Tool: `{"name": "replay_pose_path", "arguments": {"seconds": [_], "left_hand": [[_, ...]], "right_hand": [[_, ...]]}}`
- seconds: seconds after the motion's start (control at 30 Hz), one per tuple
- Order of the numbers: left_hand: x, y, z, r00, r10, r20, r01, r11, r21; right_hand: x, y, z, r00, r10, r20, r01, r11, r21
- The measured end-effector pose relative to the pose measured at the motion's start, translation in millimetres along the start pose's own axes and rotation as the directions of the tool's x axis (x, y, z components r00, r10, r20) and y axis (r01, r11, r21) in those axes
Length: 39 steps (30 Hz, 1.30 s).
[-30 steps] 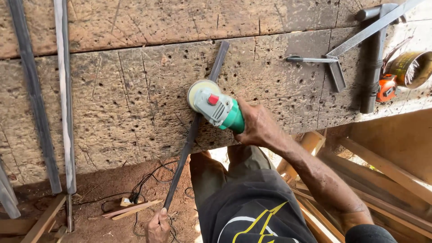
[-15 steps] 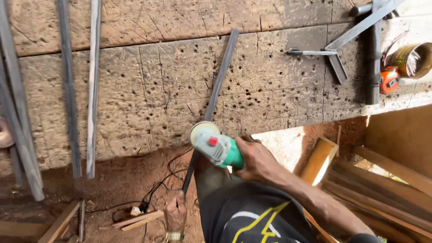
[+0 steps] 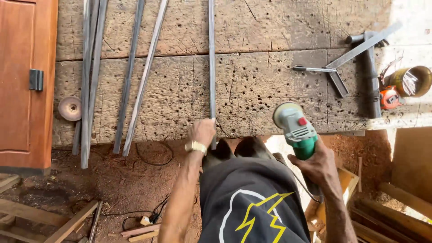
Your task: The person uses a handheld angle grinder to smooth the surface of long metal rods placed on a wooden workbench. They hold the rod with one hand and operate the grinder with the other, moving the tool along the length of the metal. After grinding, the person places the rod aside and picks up another one to repeat the process.
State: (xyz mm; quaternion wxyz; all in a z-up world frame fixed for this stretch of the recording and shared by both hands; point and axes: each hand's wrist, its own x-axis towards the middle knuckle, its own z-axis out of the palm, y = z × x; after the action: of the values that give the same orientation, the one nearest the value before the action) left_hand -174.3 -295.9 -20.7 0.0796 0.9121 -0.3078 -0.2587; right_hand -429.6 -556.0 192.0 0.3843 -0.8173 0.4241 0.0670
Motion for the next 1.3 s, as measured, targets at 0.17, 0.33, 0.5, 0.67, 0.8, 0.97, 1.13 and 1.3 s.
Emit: {"name": "replay_pose_path", "arguments": {"seconds": [0.17, 0.33, 0.5, 0.67, 0.8, 0.97, 1.13, 1.3], "left_hand": [[22, 12, -108, 0.998, 0.067, -0.014, -0.063, 0.984, 0.169], [151, -22, -117, 0.544, 0.719, -0.433, -0.439, 0.683, 0.584], [201, -23, -119, 0.452, 0.849, 0.273, -0.567, 0.037, 0.823], [212, -2, -167, 0.229, 0.934, 0.276, -0.493, -0.133, 0.860], [198, 19, -219, 0.275, 0.939, 0.208, -0.432, -0.073, 0.899], [124, 36, -215, 0.565, 0.807, -0.171, -0.329, 0.411, 0.850], [98, 38, -90, 0.770, 0.496, -0.400, -0.313, 0.841, 0.440], [119, 48, -19, 0.731, 0.267, -0.628, -0.206, 0.964, 0.170]], "right_hand": [[-37, 2, -11, 0.992, 0.123, -0.037, -0.124, 0.992, -0.013], [-44, 18, -15, 0.980, 0.175, -0.091, -0.166, 0.981, 0.098], [-52, 29, -11, 0.954, 0.291, -0.072, -0.289, 0.957, 0.037], [-63, 45, -5, 0.919, 0.382, -0.093, -0.369, 0.920, 0.130], [-71, 38, -17, 0.944, 0.245, -0.221, -0.190, 0.952, 0.240], [-60, 32, -38, 0.896, 0.373, -0.241, -0.313, 0.915, 0.253], [-37, 17, -23, 0.934, 0.321, -0.156, -0.290, 0.937, 0.195], [-13, -18, 2, 0.982, 0.190, 0.019, -0.191, 0.970, 0.149]]}}
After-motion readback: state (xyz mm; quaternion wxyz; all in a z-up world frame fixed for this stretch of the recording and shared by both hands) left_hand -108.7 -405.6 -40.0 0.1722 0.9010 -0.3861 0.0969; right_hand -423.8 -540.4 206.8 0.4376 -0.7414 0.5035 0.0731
